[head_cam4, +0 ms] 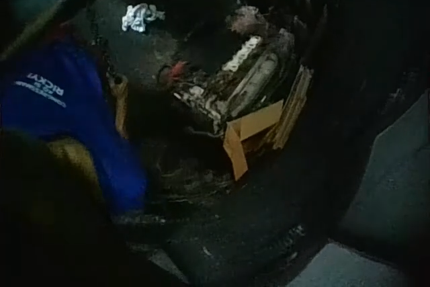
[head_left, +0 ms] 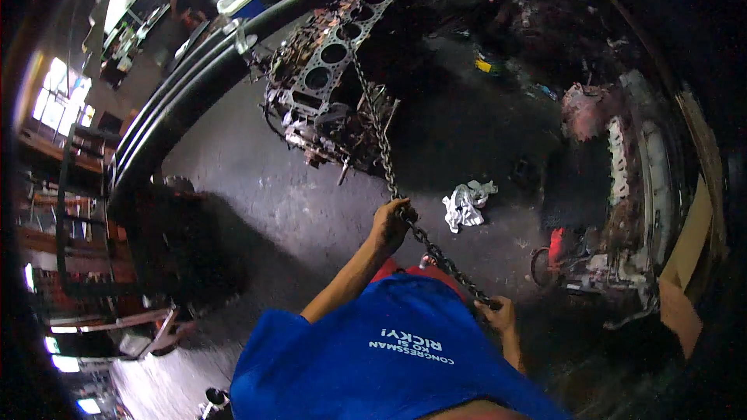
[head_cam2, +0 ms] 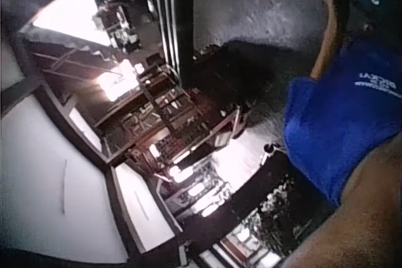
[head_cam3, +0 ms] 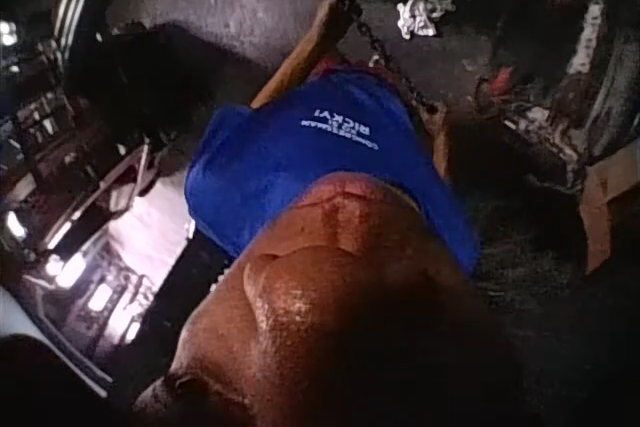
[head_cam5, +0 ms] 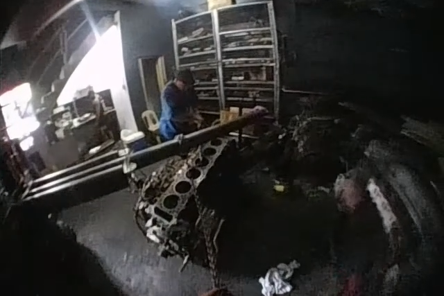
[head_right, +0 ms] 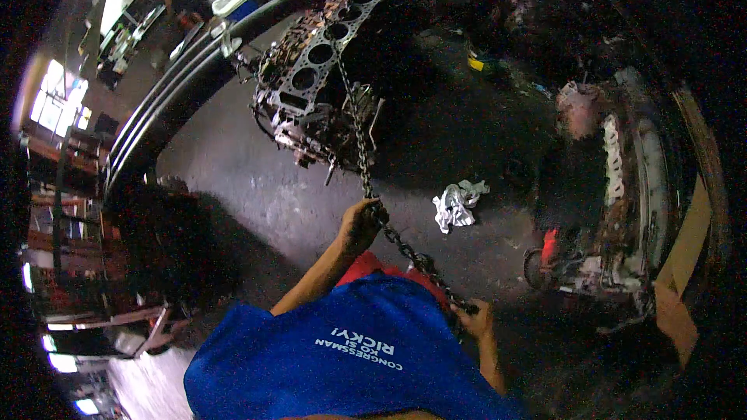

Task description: The recorder is detaching an engine from a lifting chain and removing components in a service bay.

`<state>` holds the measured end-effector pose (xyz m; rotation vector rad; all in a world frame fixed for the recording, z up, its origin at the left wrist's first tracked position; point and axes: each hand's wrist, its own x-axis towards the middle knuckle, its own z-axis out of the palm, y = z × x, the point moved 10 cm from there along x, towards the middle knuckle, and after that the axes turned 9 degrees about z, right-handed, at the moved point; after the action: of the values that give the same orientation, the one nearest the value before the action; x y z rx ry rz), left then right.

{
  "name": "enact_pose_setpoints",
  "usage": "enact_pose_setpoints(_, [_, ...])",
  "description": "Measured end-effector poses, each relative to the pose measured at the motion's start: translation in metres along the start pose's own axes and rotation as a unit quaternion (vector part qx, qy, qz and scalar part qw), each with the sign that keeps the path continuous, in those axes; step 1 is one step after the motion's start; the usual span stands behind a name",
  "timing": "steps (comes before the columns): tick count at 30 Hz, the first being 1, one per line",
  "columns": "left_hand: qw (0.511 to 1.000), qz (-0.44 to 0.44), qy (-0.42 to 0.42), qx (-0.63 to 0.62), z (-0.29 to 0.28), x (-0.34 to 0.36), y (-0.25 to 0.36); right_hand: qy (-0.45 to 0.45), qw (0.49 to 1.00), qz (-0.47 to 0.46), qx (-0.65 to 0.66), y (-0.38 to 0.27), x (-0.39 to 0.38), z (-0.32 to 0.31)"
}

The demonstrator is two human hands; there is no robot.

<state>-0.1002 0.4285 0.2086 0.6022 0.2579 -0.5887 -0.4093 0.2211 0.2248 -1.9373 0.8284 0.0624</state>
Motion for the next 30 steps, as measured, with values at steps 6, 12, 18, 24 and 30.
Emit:
enact_pose_setpoints(6, [0.990,-0.076,0.010,0.121,-0.032,0.013,0.026,0.178,0.974,-0.094,-0.102,-0.083,-0.067,0.032])
enact_pose_setpoints(12, [0.984,-0.129,0.088,0.082,-0.127,0.007,0.060,0.160,0.978,0.071,-0.116,-0.175,-0.102,0.079])
enact_pose_setpoints(18, [0.936,-0.102,0.011,0.336,-0.191,0.005,0.090,0.106,0.970,0.093,-0.199,-0.222,-0.118,0.129])
enact_pose_setpoints(24, [0.413,0.270,-0.574,0.654,0.016,-0.203,0.038,0.098,0.968,0.074,-0.217,-0.216,-0.124,0.164])
enact_pose_setpoints(30, [0.423,0.140,-0.617,0.649,-0.014,-0.200,-0.054,0.167,0.962,0.073,-0.201,-0.168,-0.133,0.152])
